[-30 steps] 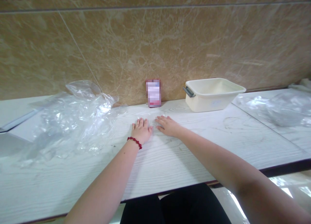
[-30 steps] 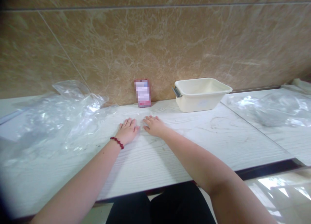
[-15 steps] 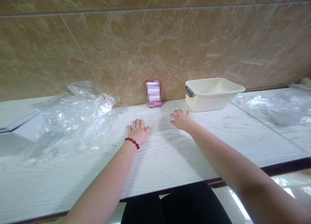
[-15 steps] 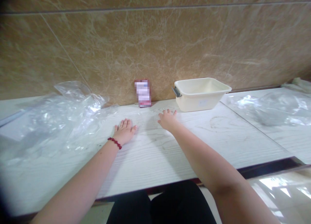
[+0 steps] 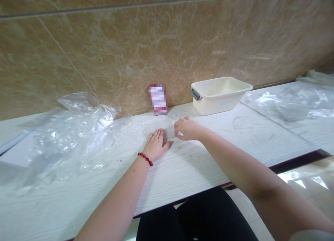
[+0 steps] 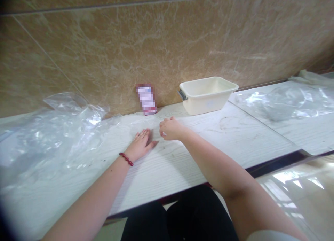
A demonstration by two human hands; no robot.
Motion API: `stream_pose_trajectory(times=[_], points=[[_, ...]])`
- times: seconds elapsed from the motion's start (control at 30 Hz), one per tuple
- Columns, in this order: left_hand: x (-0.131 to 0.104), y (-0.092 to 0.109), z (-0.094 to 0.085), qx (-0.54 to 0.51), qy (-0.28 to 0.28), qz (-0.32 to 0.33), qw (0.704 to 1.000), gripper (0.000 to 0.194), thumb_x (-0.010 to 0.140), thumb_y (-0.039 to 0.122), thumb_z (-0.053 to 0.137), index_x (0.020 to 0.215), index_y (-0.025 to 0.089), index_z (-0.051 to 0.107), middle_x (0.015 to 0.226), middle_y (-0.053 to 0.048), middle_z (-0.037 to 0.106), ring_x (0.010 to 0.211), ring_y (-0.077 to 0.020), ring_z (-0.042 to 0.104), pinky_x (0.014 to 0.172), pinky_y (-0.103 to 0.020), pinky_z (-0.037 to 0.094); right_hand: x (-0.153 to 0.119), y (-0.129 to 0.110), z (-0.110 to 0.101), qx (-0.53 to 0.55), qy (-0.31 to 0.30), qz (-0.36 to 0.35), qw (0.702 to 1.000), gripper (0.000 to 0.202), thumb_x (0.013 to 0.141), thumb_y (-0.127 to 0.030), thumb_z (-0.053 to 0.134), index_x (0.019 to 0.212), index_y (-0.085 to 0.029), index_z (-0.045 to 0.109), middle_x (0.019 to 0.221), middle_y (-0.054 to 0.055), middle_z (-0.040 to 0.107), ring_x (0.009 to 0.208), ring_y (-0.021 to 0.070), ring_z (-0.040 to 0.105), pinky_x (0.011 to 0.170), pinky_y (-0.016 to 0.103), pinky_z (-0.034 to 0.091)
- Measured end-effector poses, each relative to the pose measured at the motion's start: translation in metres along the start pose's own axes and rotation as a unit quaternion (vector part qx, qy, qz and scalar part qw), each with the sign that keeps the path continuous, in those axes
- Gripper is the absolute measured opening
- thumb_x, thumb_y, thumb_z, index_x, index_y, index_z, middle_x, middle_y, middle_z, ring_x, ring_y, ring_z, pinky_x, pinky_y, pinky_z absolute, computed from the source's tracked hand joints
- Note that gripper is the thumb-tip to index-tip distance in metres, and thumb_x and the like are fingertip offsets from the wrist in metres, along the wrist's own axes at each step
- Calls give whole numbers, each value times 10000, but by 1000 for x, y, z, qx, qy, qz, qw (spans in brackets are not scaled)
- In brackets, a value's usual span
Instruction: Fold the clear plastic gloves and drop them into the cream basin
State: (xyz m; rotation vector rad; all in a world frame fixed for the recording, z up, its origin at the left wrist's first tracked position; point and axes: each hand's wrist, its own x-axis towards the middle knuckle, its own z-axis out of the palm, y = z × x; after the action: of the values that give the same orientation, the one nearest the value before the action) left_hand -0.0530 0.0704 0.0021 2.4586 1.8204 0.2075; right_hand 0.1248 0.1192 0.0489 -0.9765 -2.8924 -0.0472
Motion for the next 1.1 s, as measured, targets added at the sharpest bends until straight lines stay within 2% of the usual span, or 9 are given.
stream_pose_trajectory(times=[0.17,0.3,0.47,0.57,0.67,0.83,1.1], points=[[0,0,-2,-6,1,-8,1000,656,771,524,268,1245,71,280,1316,-142,274,1221,-219,201,990,-375,126,5,-1,3,12,4,-2,1000,160,657,-177,457,675,-173,616,831,65,581,842,193,457,729,316,262],[0,1,-3,-9,17,-5,1000,648,763,509,304,1235,65,294,1299,-150,307,1208,-232,231,977,-395,159,8,-2,6,31,42,-4,999,155,659,-169,445,702,-159,594,816,62,569,831,176,465,737,298,269],[1,1,-6,-16,34,-8,999,429,806,273,302,1206,123,345,1257,-105,390,1169,-212,308,962,-439,165,8,0,6,68,94,-18,993,123,644,-178,475,713,-154,574,833,52,553,841,157,460,776,287,261],[0,2,-8,-25,29,1,999,448,794,341,342,1193,138,362,1253,-103,396,1171,-217,304,970,-442,142,5,3,3,89,101,-35,990,137,655,-199,482,742,-163,582,848,48,555,860,159,454,785,295,257],[-1,2,-9,-37,17,-1,999,511,768,425,373,1189,136,370,1259,-113,385,1173,-227,301,970,-425,161,1,8,1,93,75,-57,991,171,648,-257,517,782,-191,601,873,39,562,894,172,442,786,305,252],[-1,0,-8,-40,17,-5,999,507,776,418,359,1187,122,376,1266,-115,374,1179,-227,294,963,-406,195,1,14,5,76,41,-54,995,146,655,-268,507,704,-210,631,881,29,582,888,172,449,787,314,237],[-2,0,-8,-38,19,-2,999,517,776,433,353,1188,123,377,1263,-114,379,1178,-228,296,963,-396,199,8,8,12,46,42,-53,997,145,632,-179,465,645,-157,607,790,46,597,825,158,481,773,292,249]])
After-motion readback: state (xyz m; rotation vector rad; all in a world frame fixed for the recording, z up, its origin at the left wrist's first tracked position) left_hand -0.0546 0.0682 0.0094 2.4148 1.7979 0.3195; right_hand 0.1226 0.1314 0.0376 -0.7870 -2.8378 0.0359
